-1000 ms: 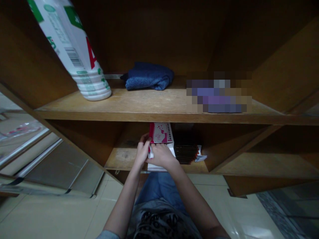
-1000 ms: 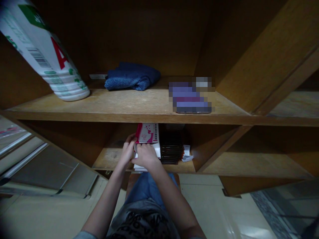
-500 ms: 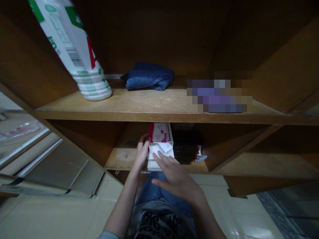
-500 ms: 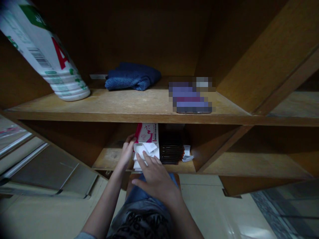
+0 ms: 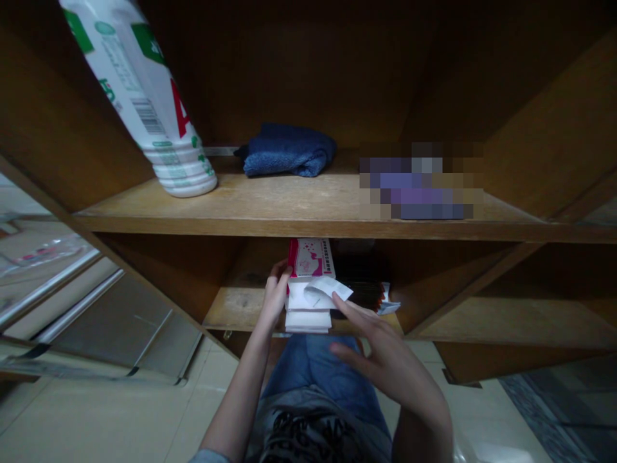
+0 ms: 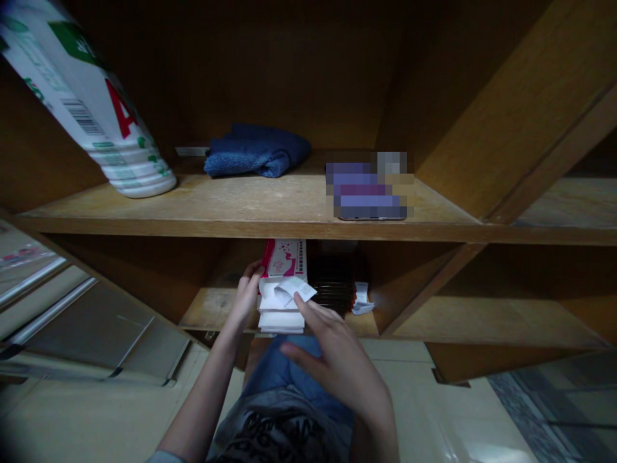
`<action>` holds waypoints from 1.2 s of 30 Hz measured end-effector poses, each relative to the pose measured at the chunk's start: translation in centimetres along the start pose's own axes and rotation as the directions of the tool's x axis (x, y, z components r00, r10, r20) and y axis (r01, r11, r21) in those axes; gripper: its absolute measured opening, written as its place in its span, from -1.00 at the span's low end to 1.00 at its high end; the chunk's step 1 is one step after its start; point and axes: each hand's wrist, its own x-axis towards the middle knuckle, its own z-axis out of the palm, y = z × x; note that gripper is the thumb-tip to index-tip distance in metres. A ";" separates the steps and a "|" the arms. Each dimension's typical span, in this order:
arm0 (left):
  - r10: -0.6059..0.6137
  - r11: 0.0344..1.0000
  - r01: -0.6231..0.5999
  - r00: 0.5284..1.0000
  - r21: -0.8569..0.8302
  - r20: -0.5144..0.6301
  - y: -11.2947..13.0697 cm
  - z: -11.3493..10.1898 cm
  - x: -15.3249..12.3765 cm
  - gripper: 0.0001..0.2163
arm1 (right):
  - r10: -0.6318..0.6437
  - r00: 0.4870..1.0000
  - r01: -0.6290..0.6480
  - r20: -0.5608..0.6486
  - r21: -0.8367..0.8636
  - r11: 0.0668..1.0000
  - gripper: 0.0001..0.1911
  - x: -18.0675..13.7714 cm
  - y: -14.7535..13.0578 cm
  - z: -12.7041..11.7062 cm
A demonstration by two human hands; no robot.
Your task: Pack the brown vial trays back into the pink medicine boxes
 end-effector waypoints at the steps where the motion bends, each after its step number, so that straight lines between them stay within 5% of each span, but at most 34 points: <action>1: -0.003 1.000 0.003 1.000 0.001 -0.002 0.1 0.0 0.0 -0.71 | 0.009 0.998 -0.009 -0.068 0.002 1.000 -0.37 -0.6 0.1 -0.6; 6: 0.002 1.000 -0.001 1.000 0.004 -0.008 0.5 0.2 -0.3 -0.73 | 0.172 0.864 -0.167 -0.473 0.053 0.985 -0.42 -2.1 2.0 -2.6; 11: -0.011 1.000 0.011 1.000 -0.005 -0.003 0.5 0.2 -0.3 -0.73 | 0.319 0.734 -0.357 -0.599 0.058 0.932 -0.29 -1.9 4.8 -2.6; 24: 0.003 1.000 -0.003 1.000 0.021 -0.006 0.6 0.4 -0.4 -0.71 | 0.436 0.815 -0.505 -0.381 -0.102 0.857 -0.18 -1.7 8.4 -1.3; 36: 0.009 1.000 -0.009 1.000 0.019 -0.015 0.4 0.3 -0.3 -0.72 | 0.477 0.840 -0.520 -0.259 -0.132 0.844 -0.34 -0.8 9.6 0.0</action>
